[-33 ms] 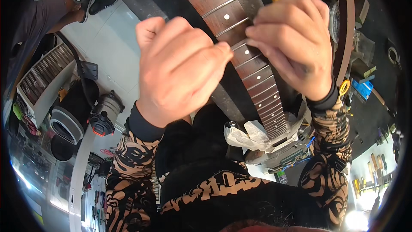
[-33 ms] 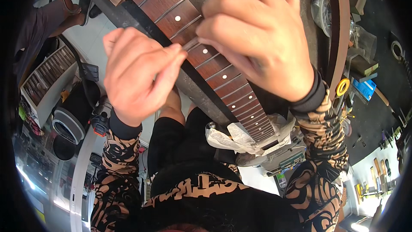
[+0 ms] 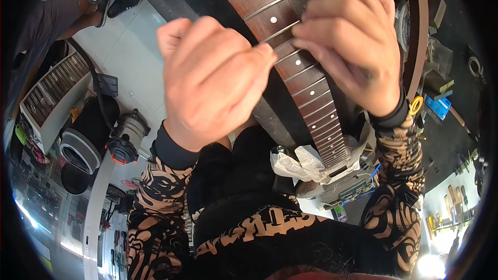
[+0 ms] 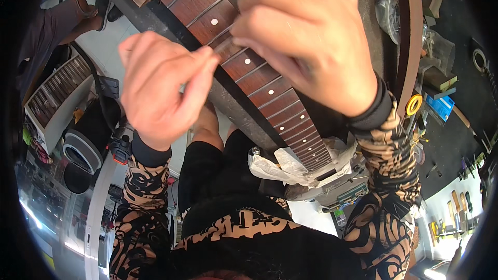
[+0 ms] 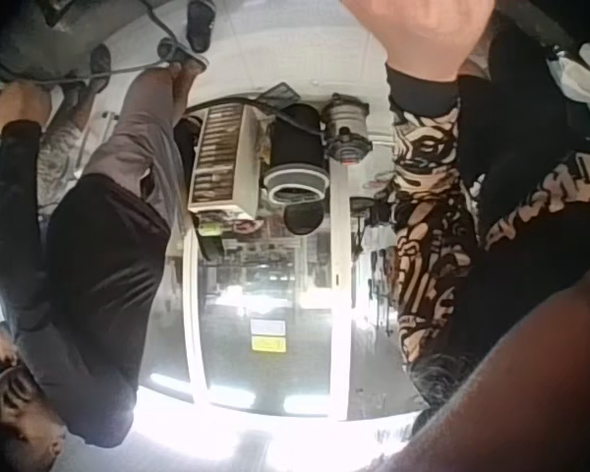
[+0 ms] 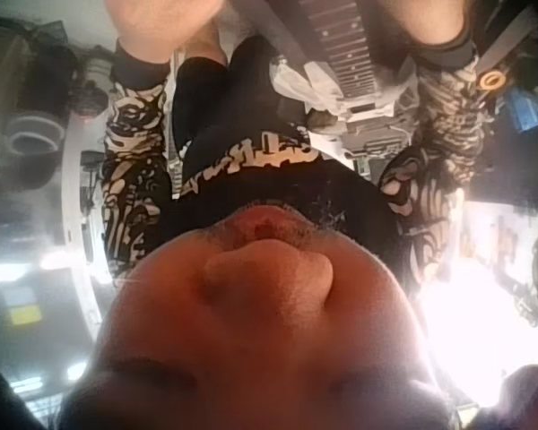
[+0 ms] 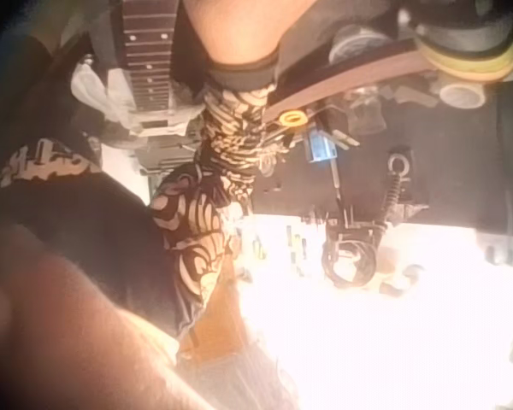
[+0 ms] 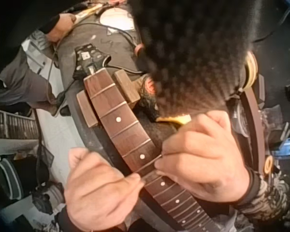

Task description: The person holds a metal ruler against the frets of a guitar neck and scrapes along the wood between the frets with a thin metal blade.

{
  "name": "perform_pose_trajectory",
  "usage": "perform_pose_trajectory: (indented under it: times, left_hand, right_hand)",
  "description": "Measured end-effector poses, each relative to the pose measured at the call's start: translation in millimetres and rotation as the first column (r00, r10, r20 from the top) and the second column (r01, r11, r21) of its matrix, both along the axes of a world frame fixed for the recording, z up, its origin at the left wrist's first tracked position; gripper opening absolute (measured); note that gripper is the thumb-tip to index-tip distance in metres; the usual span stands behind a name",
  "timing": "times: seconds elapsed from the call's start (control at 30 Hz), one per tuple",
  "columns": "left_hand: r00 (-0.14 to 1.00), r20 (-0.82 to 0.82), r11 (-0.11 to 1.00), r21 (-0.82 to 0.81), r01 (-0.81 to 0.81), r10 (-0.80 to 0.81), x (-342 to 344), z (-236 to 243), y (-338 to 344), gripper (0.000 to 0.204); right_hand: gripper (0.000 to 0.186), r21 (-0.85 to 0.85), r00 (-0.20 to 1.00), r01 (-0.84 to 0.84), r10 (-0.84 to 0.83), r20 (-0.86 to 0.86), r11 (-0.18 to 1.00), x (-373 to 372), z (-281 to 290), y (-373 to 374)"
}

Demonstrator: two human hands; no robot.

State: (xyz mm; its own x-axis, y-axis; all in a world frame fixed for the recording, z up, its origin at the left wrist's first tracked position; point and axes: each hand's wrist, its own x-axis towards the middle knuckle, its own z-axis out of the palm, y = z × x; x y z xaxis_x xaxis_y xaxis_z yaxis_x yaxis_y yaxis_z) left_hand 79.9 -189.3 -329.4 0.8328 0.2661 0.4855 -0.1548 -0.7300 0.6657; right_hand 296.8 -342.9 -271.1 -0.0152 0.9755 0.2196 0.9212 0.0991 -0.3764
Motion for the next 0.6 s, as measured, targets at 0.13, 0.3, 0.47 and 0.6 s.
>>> perform_pose_trajectory:
  times: [0.13, 0.3, 0.47, 0.6]
  left_hand:
    - [0.995, 0.063, 0.995, 0.063, -0.077, 0.073, 0.5, -3.5, 1.9, 0.033]
    - [0.996, -0.039, 0.996, -0.041, 0.082, -0.084, -4.8, 5.4, 0.3, 0.036]
    - [0.999, 0.045, 0.998, 0.056, -0.028, 0.025, -2.1, -1.9, 6.2, 0.038]
    - [0.999, -0.002, 0.998, -0.024, 0.054, -0.054, -9.5, 0.9, -0.9, 0.038]
  right_hand:
    - [0.029, 0.035, 1.0, 0.021, -0.021, -0.001, 0.999, -0.8, -3.5, 8.2]
    - [0.03, -0.044, 1.0, -0.012, 0.011, -0.023, 0.999, -5.3, 2.5, -14.5]
    - [0.032, 0.015, 1.0, 0.002, -0.002, 0.0, 1.0, -1.9, 0.4, 8.7]
    - [0.031, -0.01, 1.0, -0.016, 0.016, -0.013, 1.0, -10.0, 1.9, -9.2]
